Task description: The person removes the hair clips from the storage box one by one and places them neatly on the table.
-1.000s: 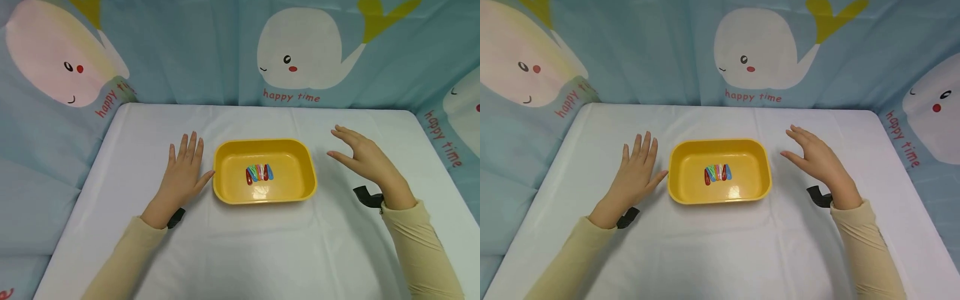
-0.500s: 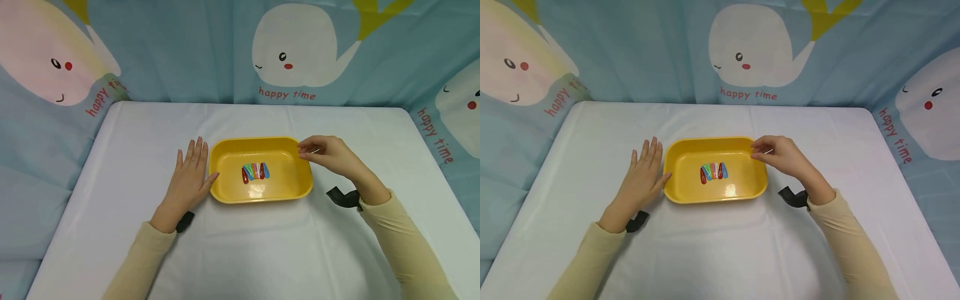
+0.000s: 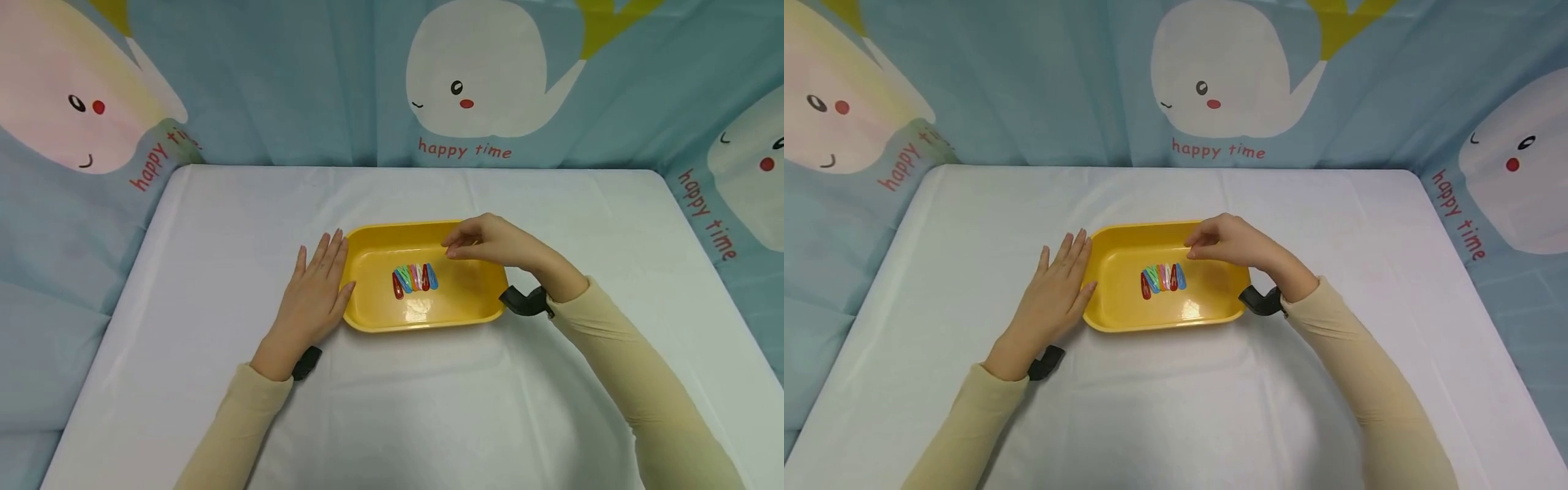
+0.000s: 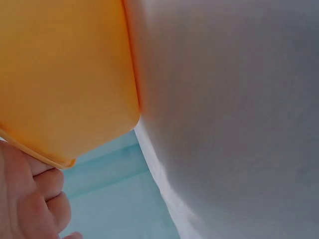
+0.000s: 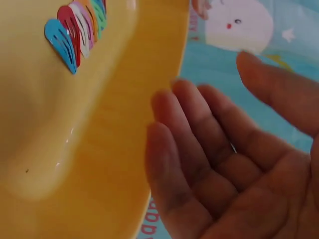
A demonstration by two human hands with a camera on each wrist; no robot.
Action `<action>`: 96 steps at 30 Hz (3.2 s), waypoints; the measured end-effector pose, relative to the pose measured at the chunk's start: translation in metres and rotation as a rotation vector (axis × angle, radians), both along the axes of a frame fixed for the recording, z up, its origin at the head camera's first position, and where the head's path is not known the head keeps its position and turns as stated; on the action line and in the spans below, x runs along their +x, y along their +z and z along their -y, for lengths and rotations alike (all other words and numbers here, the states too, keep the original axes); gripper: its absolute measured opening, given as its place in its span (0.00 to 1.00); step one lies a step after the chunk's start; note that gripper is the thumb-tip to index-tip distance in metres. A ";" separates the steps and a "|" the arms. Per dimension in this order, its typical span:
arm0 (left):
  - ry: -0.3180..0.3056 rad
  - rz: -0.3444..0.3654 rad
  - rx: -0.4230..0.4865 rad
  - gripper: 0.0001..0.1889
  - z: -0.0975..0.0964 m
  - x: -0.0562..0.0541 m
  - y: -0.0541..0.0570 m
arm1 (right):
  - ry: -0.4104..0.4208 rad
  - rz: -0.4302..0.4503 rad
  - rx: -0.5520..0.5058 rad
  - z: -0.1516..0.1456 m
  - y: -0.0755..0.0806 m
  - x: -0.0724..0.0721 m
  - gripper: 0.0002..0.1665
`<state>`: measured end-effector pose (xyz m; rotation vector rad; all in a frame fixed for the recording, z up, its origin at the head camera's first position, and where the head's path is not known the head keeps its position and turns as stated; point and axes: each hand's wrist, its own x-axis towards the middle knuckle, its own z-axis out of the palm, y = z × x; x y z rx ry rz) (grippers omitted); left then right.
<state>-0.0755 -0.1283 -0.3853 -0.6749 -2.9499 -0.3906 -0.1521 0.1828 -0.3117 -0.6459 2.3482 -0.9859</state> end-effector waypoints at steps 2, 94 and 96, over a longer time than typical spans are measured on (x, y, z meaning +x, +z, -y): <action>0.003 0.007 -0.006 0.34 0.000 0.000 0.001 | 0.050 0.038 0.011 0.005 -0.003 -0.007 0.16; 0.007 0.031 0.033 0.35 -0.005 0.010 0.001 | -0.353 0.251 -0.279 -0.050 -0.013 -0.001 0.08; 0.010 0.033 0.030 0.35 -0.005 0.011 0.001 | -0.364 0.252 -0.292 -0.054 -0.015 0.000 0.07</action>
